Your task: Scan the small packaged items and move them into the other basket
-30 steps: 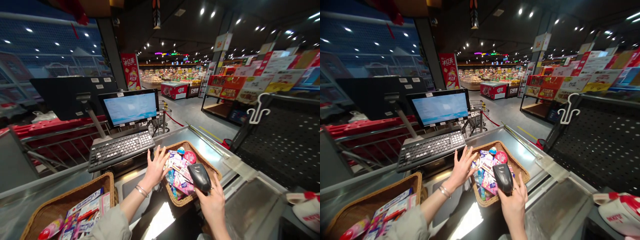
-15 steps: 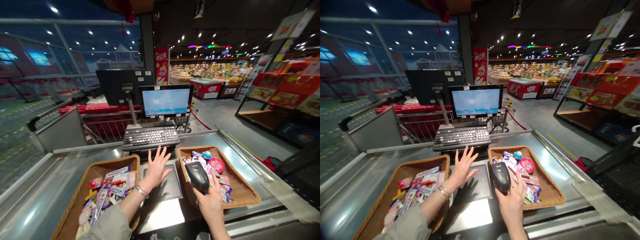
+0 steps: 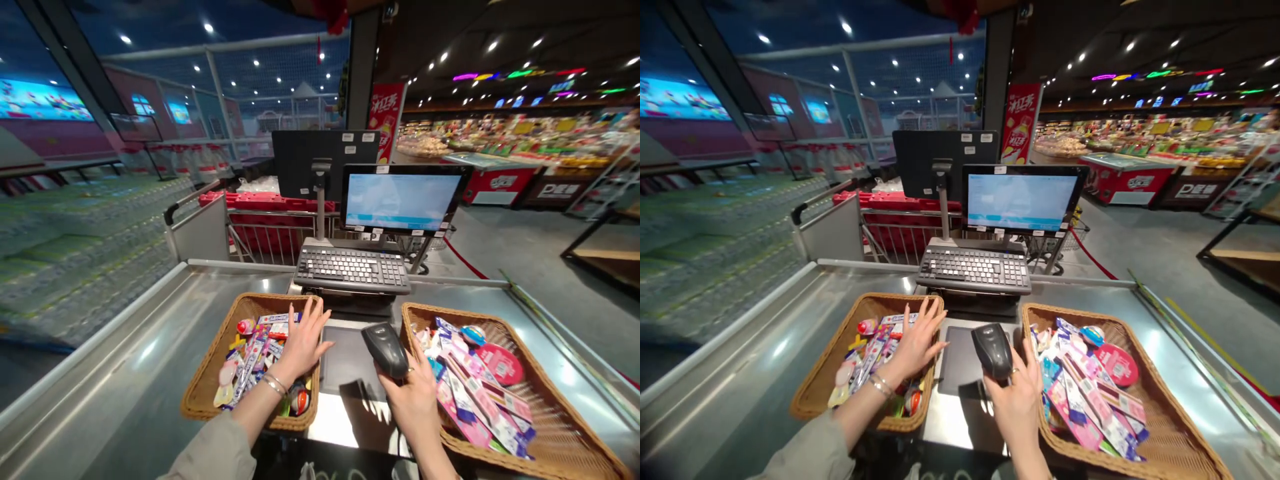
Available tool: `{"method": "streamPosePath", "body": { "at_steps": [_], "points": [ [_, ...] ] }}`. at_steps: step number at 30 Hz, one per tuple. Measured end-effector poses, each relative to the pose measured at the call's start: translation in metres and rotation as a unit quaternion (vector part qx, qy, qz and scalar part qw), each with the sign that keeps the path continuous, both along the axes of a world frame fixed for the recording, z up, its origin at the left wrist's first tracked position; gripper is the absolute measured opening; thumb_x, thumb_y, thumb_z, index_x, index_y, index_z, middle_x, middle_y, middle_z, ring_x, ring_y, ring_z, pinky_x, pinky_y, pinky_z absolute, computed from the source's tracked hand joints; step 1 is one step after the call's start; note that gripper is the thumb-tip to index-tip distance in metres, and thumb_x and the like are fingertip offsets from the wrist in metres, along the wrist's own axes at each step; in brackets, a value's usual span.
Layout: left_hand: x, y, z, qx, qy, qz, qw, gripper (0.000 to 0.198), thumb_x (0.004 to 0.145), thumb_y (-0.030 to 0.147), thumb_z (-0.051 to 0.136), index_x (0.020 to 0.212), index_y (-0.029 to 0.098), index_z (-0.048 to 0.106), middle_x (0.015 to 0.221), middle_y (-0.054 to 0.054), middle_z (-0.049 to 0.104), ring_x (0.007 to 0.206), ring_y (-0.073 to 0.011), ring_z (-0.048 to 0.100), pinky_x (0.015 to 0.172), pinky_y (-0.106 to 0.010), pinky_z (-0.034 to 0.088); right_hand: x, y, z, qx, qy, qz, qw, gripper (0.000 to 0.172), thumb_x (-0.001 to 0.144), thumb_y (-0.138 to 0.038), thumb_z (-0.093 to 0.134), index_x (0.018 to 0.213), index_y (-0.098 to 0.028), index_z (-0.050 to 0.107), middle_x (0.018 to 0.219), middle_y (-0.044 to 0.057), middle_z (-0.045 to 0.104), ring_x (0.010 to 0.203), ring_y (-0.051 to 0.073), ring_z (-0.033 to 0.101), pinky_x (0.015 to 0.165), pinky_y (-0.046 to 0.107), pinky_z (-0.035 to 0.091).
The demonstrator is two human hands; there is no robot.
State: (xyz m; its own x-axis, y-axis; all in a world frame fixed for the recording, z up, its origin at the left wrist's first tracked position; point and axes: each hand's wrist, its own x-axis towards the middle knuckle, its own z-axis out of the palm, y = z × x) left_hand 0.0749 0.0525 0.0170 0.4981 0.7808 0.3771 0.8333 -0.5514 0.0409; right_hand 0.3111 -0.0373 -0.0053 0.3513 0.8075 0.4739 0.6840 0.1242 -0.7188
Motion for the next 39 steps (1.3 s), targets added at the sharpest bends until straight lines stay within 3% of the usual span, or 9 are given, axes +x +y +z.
{"method": "streamPosePath", "body": {
  "at_steps": [4,12,17,22,28,39],
  "points": [
    [-0.033,-0.003,-0.009,-0.013,0.020,0.054,0.998,0.063,0.089,0.040,0.060,0.145,0.022,0.037,0.159,-0.013,0.026,0.148,-0.0344,0.014,0.113,-0.072,0.009,-0.013,0.005,-0.002,-0.018,-0.021,0.025,0.999,0.043,0.075,-0.046,0.062,0.106,-0.017,0.070,0.133,0.017,0.057,0.137,0.034,0.038,0.110,0.055,0.033],
    [-0.098,-0.003,-0.033,-0.026,0.056,0.125,0.990,0.060,0.087,0.042,0.060,0.142,0.022,0.043,0.157,-0.015,0.029,0.148,-0.0354,0.014,0.112,-0.072,0.010,-0.036,0.014,-0.005,-0.032,-0.018,0.072,0.997,0.040,0.073,-0.042,0.065,0.107,-0.021,0.070,0.126,0.011,0.064,0.137,0.033,0.039,0.109,0.055,0.034],
    [-0.124,0.002,-0.044,-0.050,0.074,0.153,0.984,0.062,0.086,0.044,0.061,0.141,0.023,0.044,0.158,-0.014,0.027,0.148,-0.0353,0.014,0.112,-0.072,0.006,-0.047,0.019,-0.010,-0.046,-0.020,0.086,0.995,0.036,0.073,-0.043,0.065,0.100,-0.020,0.071,0.125,0.012,0.064,0.138,0.034,0.038,0.108,0.055,0.035],
    [-0.136,0.016,-0.050,-0.068,0.098,0.144,0.982,0.060,0.082,0.045,0.066,0.135,0.022,0.051,0.157,-0.014,0.030,0.148,-0.0346,0.015,0.113,-0.071,-0.001,-0.055,0.026,-0.014,-0.046,-0.027,0.094,0.994,0.033,0.072,-0.043,0.065,0.096,-0.020,0.072,0.121,0.010,0.067,0.138,0.034,0.038,0.108,0.055,0.035],
    [-0.142,0.032,-0.066,-0.060,0.127,0.099,0.985,0.043,0.083,0.033,0.064,0.125,0.020,0.060,0.153,-0.014,0.038,0.147,-0.0324,0.022,0.115,-0.068,-0.002,-0.058,0.032,-0.017,-0.043,-0.033,0.100,0.994,0.033,0.074,-0.046,0.064,0.093,-0.021,0.072,0.115,0.010,0.070,0.137,0.034,0.039,0.107,0.054,0.034],
    [-0.137,0.047,-0.087,-0.045,0.157,0.053,0.985,0.042,0.087,0.007,0.040,0.116,0.018,0.067,0.148,-0.011,0.047,0.147,-0.0267,0.024,0.117,-0.065,-0.001,-0.057,0.038,-0.021,-0.058,-0.031,0.090,0.994,0.036,0.075,-0.051,0.065,0.095,-0.021,0.073,0.115,0.010,0.069,0.137,0.033,0.039,0.108,0.054,0.035]
  ]
}}
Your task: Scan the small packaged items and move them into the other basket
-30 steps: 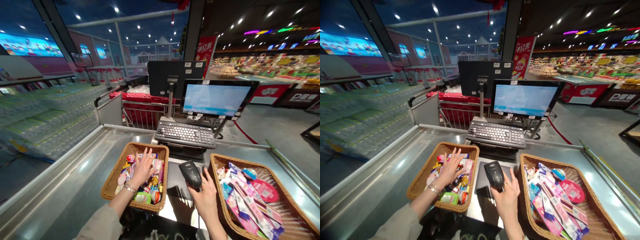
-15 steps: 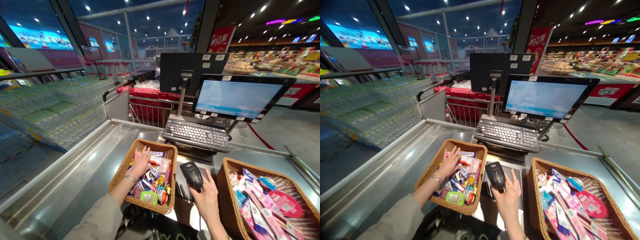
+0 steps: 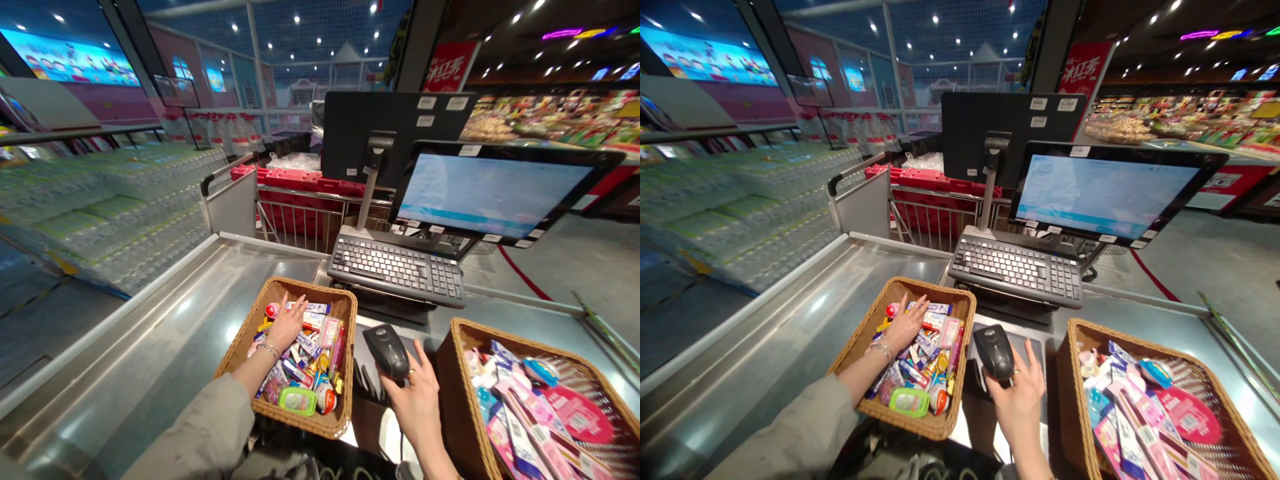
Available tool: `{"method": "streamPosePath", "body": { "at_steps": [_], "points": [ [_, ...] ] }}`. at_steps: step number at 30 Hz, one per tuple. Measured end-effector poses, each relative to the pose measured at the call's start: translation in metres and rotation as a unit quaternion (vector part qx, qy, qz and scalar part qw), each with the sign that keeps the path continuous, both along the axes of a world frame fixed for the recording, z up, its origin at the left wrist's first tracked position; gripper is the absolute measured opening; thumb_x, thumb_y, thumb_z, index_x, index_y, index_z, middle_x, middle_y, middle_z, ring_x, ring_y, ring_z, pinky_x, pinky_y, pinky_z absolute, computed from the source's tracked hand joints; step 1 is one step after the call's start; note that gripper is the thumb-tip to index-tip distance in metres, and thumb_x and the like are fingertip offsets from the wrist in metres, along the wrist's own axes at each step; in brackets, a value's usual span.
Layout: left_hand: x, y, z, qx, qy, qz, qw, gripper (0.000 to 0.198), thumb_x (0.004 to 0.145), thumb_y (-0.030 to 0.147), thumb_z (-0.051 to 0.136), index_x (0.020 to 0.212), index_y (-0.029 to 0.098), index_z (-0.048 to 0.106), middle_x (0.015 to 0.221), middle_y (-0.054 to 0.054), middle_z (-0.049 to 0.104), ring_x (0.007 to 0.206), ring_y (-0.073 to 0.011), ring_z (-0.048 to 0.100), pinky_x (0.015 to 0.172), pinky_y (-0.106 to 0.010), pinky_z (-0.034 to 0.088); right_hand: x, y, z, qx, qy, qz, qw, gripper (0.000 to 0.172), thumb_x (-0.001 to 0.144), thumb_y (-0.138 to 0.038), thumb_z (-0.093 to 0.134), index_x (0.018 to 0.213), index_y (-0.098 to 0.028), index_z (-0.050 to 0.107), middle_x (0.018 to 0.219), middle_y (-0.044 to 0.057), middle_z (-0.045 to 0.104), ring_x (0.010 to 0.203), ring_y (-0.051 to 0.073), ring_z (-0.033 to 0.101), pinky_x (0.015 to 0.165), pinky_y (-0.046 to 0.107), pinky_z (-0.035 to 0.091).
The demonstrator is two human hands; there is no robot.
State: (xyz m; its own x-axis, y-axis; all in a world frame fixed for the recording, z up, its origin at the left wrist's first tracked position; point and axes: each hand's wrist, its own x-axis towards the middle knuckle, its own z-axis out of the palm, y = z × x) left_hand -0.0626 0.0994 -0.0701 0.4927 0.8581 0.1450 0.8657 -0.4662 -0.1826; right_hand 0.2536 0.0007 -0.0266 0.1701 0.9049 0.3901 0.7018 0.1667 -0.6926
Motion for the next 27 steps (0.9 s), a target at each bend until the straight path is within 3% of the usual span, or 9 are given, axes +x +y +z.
{"method": "streamPosePath", "body": {
  "at_steps": [5,12,20,27],
  "points": [
    [-0.001,0.003,-0.002,0.005,0.005,-0.008,1.000,0.041,0.087,0.003,0.039,0.110,0.019,0.068,0.144,-0.009,0.052,0.144,-0.0267,0.030,0.115,-0.069,-0.002,0.004,0.001,-0.002,-0.005,-0.003,0.000,1.000,0.037,0.075,-0.049,0.065,0.097,-0.020,0.073,0.117,0.010,0.069,0.138,0.033,0.037,0.109,0.053,0.034],
    [-0.004,-0.003,0.016,0.020,-0.018,-0.008,1.000,0.026,0.092,0.013,0.046,0.102,0.022,0.069,0.144,-0.007,0.052,0.143,-0.0288,0.032,0.112,-0.073,-0.008,0.003,-0.001,-0.002,-0.012,0.000,0.004,1.000,0.036,0.075,-0.049,0.065,0.096,-0.021,0.073,0.119,0.009,0.068,0.138,0.034,0.036,0.108,0.054,0.034],
    [-0.011,-0.049,0.039,0.035,-0.066,-0.013,0.997,0.019,0.093,0.022,0.051,0.095,0.023,0.069,0.140,-0.005,0.057,0.143,-0.0279,0.032,0.114,-0.070,-0.011,-0.002,-0.003,0.002,0.003,0.010,0.020,1.000,0.033,0.075,-0.049,0.064,0.091,-0.021,0.073,0.114,0.010,0.070,0.136,0.034,0.039,0.107,0.054,0.034],
    [-0.007,-0.074,0.032,0.002,-0.040,-0.013,0.999,0.017,0.093,0.020,0.051,0.090,0.022,0.068,0.139,-0.003,0.058,0.141,-0.0276,0.036,0.115,-0.069,-0.008,-0.009,-0.007,0.006,0.000,0.011,0.040,0.999,0.033,0.074,-0.047,0.065,0.094,-0.022,0.072,0.116,0.009,0.069,0.137,0.034,0.039,0.107,0.056,0.034]
  ]
}}
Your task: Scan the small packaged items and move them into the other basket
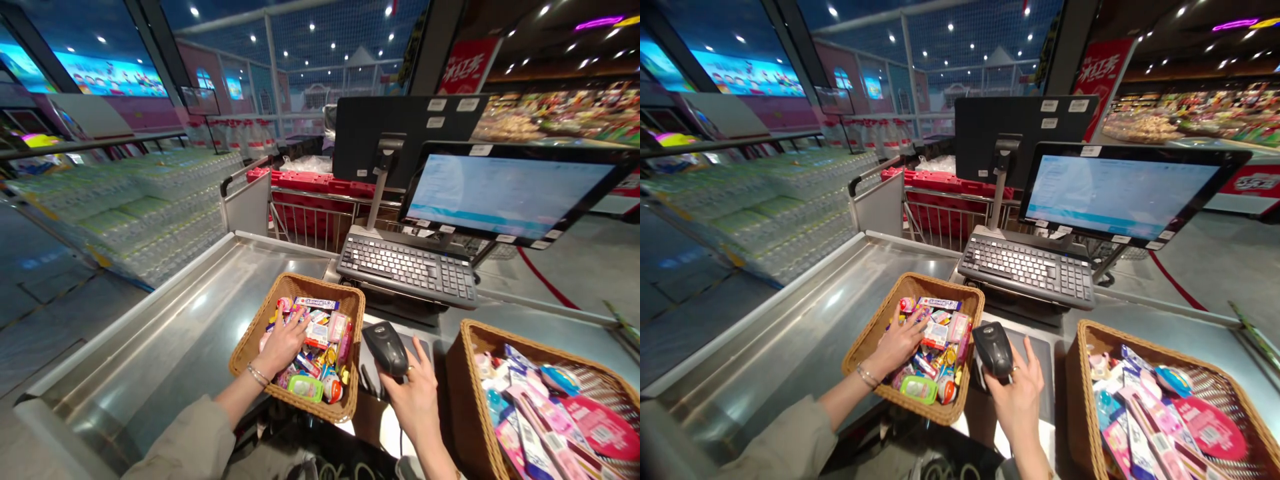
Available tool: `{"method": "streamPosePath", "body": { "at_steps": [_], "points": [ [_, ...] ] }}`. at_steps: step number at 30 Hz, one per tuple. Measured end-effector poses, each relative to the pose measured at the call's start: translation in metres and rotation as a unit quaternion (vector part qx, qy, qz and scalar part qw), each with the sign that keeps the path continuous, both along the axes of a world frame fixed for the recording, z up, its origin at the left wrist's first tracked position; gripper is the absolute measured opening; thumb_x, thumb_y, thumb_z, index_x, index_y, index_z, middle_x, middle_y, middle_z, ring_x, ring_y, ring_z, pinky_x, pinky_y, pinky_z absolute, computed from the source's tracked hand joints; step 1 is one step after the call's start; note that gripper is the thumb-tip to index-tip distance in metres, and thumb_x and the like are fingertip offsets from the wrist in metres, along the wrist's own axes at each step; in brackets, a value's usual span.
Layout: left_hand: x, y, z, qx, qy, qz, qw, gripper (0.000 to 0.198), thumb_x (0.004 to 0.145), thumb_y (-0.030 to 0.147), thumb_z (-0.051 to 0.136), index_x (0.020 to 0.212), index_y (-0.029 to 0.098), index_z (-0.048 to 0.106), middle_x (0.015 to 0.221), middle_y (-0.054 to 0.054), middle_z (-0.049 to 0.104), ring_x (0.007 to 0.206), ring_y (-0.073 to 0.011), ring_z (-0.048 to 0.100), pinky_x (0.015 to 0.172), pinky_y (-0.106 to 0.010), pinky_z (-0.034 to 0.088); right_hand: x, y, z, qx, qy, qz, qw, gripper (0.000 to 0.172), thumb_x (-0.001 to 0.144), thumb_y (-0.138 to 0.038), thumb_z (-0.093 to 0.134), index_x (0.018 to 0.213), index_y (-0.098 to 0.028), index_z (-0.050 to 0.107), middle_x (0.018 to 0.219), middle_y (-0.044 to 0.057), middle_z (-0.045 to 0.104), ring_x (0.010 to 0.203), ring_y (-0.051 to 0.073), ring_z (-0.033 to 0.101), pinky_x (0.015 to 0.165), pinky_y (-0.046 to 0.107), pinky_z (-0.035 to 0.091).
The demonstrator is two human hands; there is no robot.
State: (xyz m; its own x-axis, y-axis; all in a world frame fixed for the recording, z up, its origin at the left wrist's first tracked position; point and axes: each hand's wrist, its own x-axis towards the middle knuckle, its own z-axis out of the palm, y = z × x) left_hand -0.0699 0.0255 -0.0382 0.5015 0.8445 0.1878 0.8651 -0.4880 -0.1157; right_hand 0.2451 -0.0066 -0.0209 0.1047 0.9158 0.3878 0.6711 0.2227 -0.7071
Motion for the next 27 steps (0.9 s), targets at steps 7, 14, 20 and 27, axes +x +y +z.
{"method": "streamPosePath", "body": {
  "at_steps": [7,14,20,27],
  "points": [
    [0.002,0.002,-0.003,-0.037,0.014,0.038,0.998,0.030,0.089,0.031,0.060,0.118,0.026,0.061,0.149,-0.008,0.046,0.144,-0.0305,0.030,0.114,-0.070,0.001,0.004,-0.006,-0.001,0.017,-0.001,0.001,1.000,0.032,0.075,-0.048,0.064,0.093,-0.022,0.073,0.114,0.009,0.070,0.137,0.034,0.038,0.107,0.055,0.035],
    [-0.010,0.023,-0.016,-0.071,0.008,0.058,0.996,0.090,0.066,0.059,0.075,0.143,0.026,0.041,0.156,-0.018,0.031,0.148,-0.0371,0.012,0.111,-0.070,0.006,0.012,-0.011,-0.004,0.004,0.008,-0.015,1.000,0.033,0.074,-0.047,0.064,0.093,-0.021,0.073,0.117,0.010,0.069,0.137,0.033,0.038,0.108,0.053,0.034],
    [-0.019,0.039,-0.027,-0.144,0.015,0.071,0.987,0.098,0.062,0.069,0.071,0.144,0.026,0.040,0.159,-0.020,0.023,0.148,-0.0415,0.003,0.108,-0.073,0.007,0.015,-0.013,0.000,-0.009,0.020,-0.022,1.000,0.035,0.073,-0.049,0.064,0.093,-0.021,0.073,0.116,0.011,0.068,0.137,0.034,0.037,0.107,0.053,0.032],
    [-0.017,0.045,-0.025,-0.173,-0.005,0.057,0.983,0.087,0.063,0.070,0.069,0.134,0.024,0.052,0.156,-0.019,0.030,0.148,-0.0402,0.004,0.109,-0.072,0.005,0.015,-0.017,0.005,-0.004,0.020,-0.031,0.999,0.034,0.074,-0.049,0.064,0.093,-0.022,0.073,0.115,0.011,0.068,0.134,0.034,0.039,0.106,0.051,0.033]
  ]
}}
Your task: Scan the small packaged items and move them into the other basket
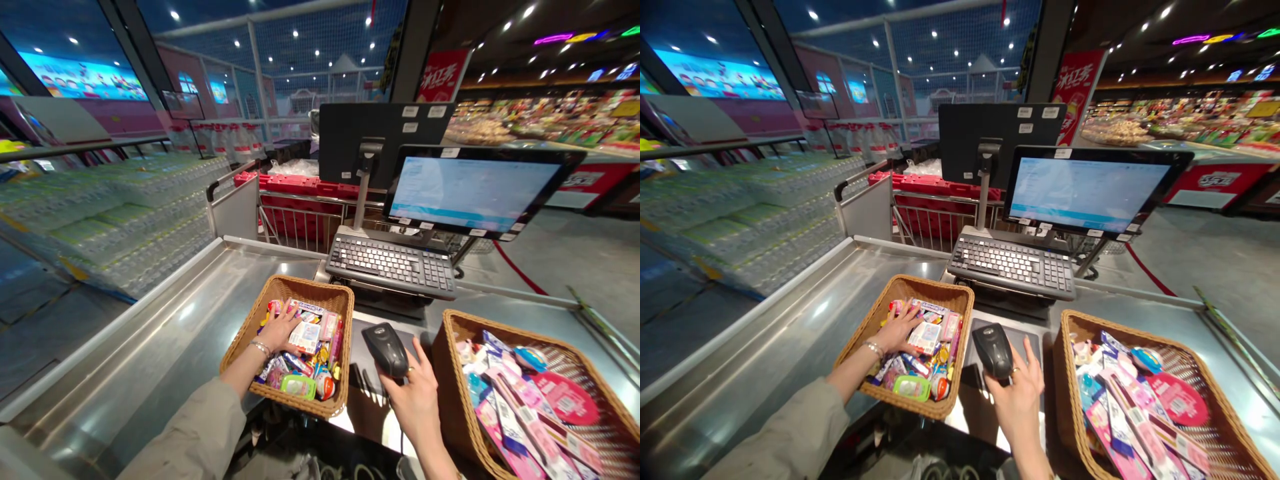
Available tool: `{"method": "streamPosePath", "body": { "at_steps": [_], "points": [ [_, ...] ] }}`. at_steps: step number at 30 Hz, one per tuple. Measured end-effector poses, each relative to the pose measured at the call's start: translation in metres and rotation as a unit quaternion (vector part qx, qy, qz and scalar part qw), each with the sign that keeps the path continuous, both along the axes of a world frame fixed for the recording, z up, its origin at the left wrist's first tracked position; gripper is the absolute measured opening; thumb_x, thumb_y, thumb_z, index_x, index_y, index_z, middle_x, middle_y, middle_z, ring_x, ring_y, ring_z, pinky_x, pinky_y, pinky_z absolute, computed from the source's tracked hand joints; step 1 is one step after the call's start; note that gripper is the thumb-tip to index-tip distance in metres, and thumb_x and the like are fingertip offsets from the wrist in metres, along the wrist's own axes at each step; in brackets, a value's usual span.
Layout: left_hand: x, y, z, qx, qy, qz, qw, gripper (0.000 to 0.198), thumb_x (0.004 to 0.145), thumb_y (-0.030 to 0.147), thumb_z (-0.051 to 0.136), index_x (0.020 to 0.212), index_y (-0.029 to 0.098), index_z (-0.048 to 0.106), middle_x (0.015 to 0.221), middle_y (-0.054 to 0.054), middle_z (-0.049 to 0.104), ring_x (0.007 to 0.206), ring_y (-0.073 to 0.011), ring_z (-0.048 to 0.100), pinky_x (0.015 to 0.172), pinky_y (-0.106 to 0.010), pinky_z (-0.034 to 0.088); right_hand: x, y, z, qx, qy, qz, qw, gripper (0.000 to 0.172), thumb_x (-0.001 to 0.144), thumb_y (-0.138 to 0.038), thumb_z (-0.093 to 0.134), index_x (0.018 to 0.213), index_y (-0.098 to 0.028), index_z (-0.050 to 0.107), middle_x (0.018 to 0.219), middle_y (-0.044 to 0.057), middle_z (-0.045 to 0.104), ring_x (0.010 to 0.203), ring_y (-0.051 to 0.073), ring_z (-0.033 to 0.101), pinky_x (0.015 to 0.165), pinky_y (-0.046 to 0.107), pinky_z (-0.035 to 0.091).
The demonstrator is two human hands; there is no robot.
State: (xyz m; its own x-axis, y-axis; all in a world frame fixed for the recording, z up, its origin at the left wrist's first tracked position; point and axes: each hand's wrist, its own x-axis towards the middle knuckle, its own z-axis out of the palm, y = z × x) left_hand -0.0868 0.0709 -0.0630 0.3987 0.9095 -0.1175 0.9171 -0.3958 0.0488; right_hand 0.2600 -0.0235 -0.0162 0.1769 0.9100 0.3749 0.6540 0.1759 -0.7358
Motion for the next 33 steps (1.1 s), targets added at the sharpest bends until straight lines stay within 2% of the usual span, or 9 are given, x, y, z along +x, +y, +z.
{"method": "streamPosePath", "body": {
  "at_steps": [7,13,19,23,29,33],
  "points": [
    [0.009,0.000,0.008,0.000,-0.014,-0.005,1.000,0.078,0.060,0.068,0.071,0.119,0.018,0.060,0.157,-0.018,0.029,0.148,-0.0387,0.012,0.114,-0.065,-0.005,0.002,-0.001,0.002,0.000,-0.006,-0.001,1.000,0.036,0.074,-0.046,0.064,0.098,-0.021,0.072,0.116,0.011,0.068,0.135,0.034,0.038,0.107,0.051,0.032],
    [0.016,-0.006,0.018,0.039,-0.008,0.011,0.999,0.086,0.055,0.067,0.076,0.122,0.015,0.059,0.157,-0.019,0.029,0.147,-0.0419,0.008,0.111,-0.070,-0.008,0.002,-0.002,0.004,0.000,-0.015,-0.001,1.000,0.033,0.073,-0.043,0.065,0.098,-0.022,0.072,0.117,0.010,0.068,0.136,0.034,0.038,0.107,0.052,0.033],
    [0.031,-0.008,0.048,0.120,0.003,0.033,0.992,0.085,0.062,0.072,0.069,0.125,0.016,0.058,0.156,-0.019,0.029,0.147,-0.0436,0.007,0.106,-0.076,-0.012,0.002,-0.002,0.003,0.005,-0.007,-0.001,1.000,0.033,0.073,-0.043,0.064,0.097,-0.021,0.071,0.118,0.009,0.068,0.138,0.034,0.037,0.108,0.052,0.033],
    [0.045,-0.007,0.066,0.164,0.010,0.041,0.986,0.075,0.069,0.071,0.063,0.122,0.018,0.061,0.157,-0.016,0.031,0.147,-0.0435,0.008,0.106,-0.078,-0.010,0.004,-0.004,0.002,0.010,-0.010,-0.007,1.000,0.036,0.072,-0.041,0.064,0.101,-0.020,0.070,0.123,0.010,0.065,0.138,0.034,0.037,0.109,0.053,0.033],
    [0.066,-0.006,0.088,0.214,0.027,0.042,0.976,0.074,0.070,0.069,0.064,0.123,0.018,0.061,0.156,-0.015,0.031,0.147,-0.0450,0.008,0.107,-0.078,-0.008,0.008,-0.007,0.004,0.011,-0.005,-0.030,0.999,0.042,0.072,-0.039,0.064,0.109,-0.019,0.068,0.131,0.013,0.060,0.138,0.034,0.039,0.107,0.053,0.036],
    [0.079,-0.006,0.099,0.239,0.023,0.042,0.970,0.073,0.070,0.068,0.065,0.123,0.018,0.061,0.156,-0.014,0.031,0.146,-0.0463,0.003,0.107,-0.079,-0.004,0.012,-0.009,0.004,0.021,-0.014,-0.033,0.999,0.041,0.072,-0.039,0.065,0.109,-0.019,0.068,0.131,0.013,0.060,0.138,0.035,0.038,0.108,0.055,0.035]
  ]
}}
